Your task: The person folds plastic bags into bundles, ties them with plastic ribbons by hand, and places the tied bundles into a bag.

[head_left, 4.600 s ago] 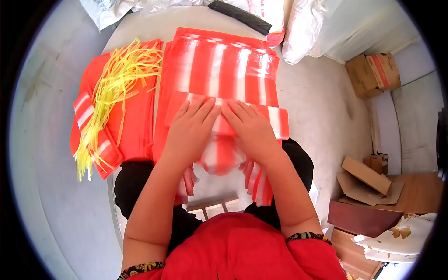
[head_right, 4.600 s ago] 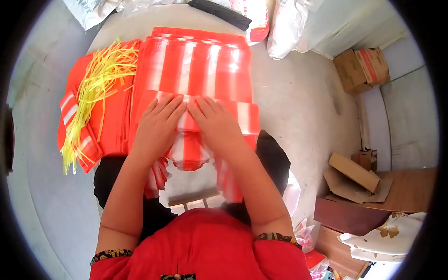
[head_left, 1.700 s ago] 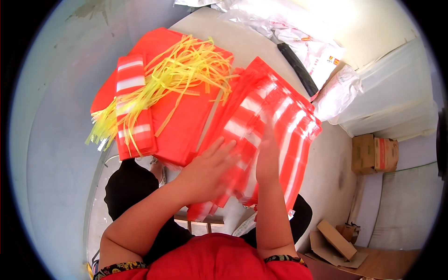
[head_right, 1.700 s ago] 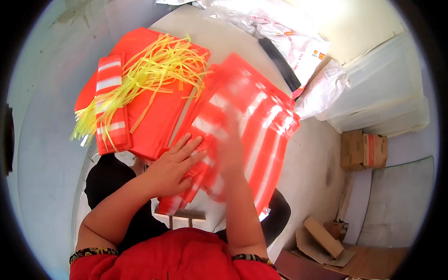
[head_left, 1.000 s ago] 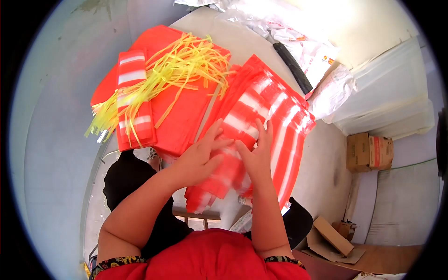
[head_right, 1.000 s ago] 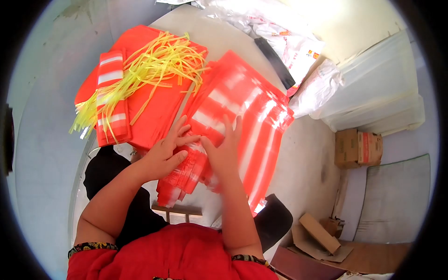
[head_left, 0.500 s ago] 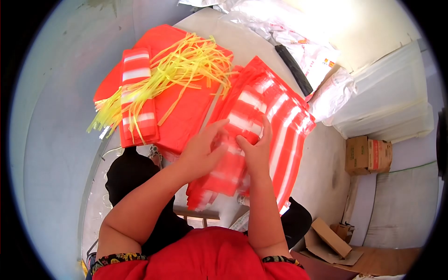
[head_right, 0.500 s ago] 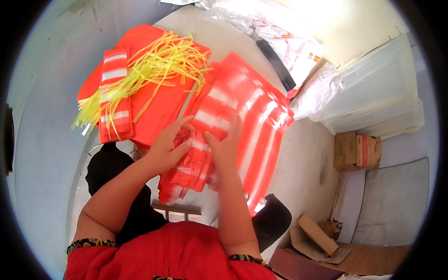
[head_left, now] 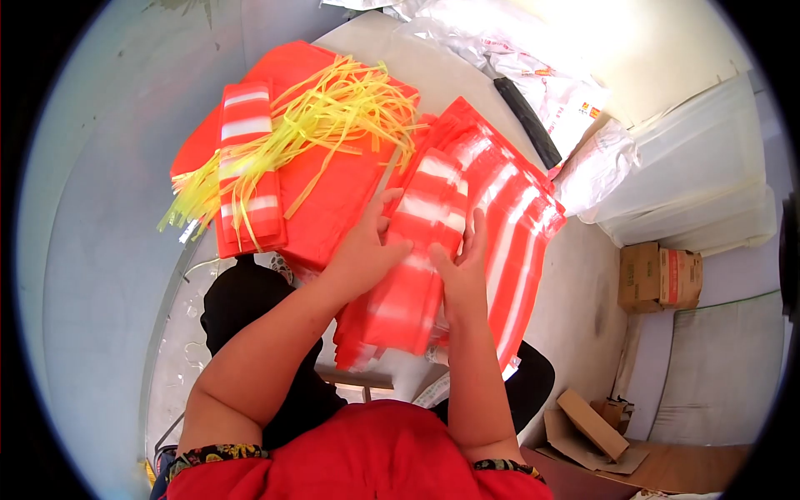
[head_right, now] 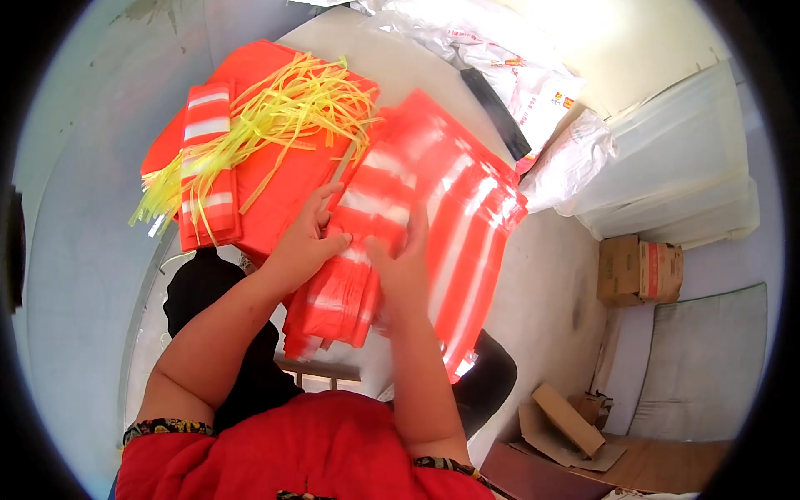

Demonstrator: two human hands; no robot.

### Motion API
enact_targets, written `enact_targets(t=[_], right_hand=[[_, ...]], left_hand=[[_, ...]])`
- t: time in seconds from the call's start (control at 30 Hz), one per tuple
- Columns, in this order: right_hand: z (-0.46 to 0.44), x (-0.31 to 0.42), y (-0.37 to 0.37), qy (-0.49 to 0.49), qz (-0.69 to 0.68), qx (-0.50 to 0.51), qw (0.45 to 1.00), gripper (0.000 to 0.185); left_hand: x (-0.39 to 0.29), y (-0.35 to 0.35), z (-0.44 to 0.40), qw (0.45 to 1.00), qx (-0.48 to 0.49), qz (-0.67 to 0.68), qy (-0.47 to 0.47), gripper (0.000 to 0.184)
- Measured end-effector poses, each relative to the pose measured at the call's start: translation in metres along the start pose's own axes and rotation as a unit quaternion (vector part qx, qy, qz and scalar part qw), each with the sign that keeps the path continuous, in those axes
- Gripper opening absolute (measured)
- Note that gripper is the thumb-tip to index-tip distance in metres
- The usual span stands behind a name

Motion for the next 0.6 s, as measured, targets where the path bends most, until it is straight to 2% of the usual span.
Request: enact_targets(t=[0.03, 0.17, 0.23, 0.33, 0.37, 0.43, 0.53, 0.6], right_hand=[[0.007, 0.005, 0.003, 0.009, 0.001, 0.015, 1.000, 0.102], [0.019, 0.002, 0.008, 0.055, -0.009, 0.041, 0.998, 0.106], [0.021, 0.004, 0.007, 0.058, -0.035, 0.038, 0.997, 0.106], [0.024, 0.011, 0.004, 0.059, -0.053, 0.022, 0.997, 0.105], [0.025, 0.014, 0.003, 0.058, -0.055, 0.015, 0.997, 0.105], [0.029, 0.023, 0.003, 0.056, -0.036, 0.012, 0.998, 0.101], [0.030, 0.024, -0.003, 0.043, -0.020, 0.010, 0.999, 0.099], [0.030, 0.020, -0.008, 0.036, -0.027, 0.005, 0.999, 0.099]], left_hand=[[0.001, 0.001, -0.001, 1.000, -0.001, 0.025, -0.001, 0.074], [-0.008, 0.006, 0.004, 0.993, -0.016, -0.086, 0.074, 0.068], [-0.014, 0.006, 0.005, 0.990, -0.014, -0.116, 0.073, 0.062], [-0.013, -0.021, -0.006, 0.974, -0.078, -0.205, 0.060, 0.054], [-0.017, -0.031, -0.007, 0.943, -0.110, -0.301, 0.087, 0.052], [-0.025, -0.051, -0.004, 0.848, -0.171, -0.482, 0.137, 0.049], [-0.006, -0.079, -0.003, 0.775, -0.168, -0.605, 0.075, 0.050], [-0.004, -0.092, -0.002, 0.779, -0.173, -0.602, 0.029, 0.041]])
Point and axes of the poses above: each hand's wrist, its own z-axis away from the middle knuckle, its own y-axis out of the palm, x = y × z, the point moved 4 cm from there along -z, towards the middle knuckle, and after that the axes turned 9 degrees about z, right-handed, at the moved point
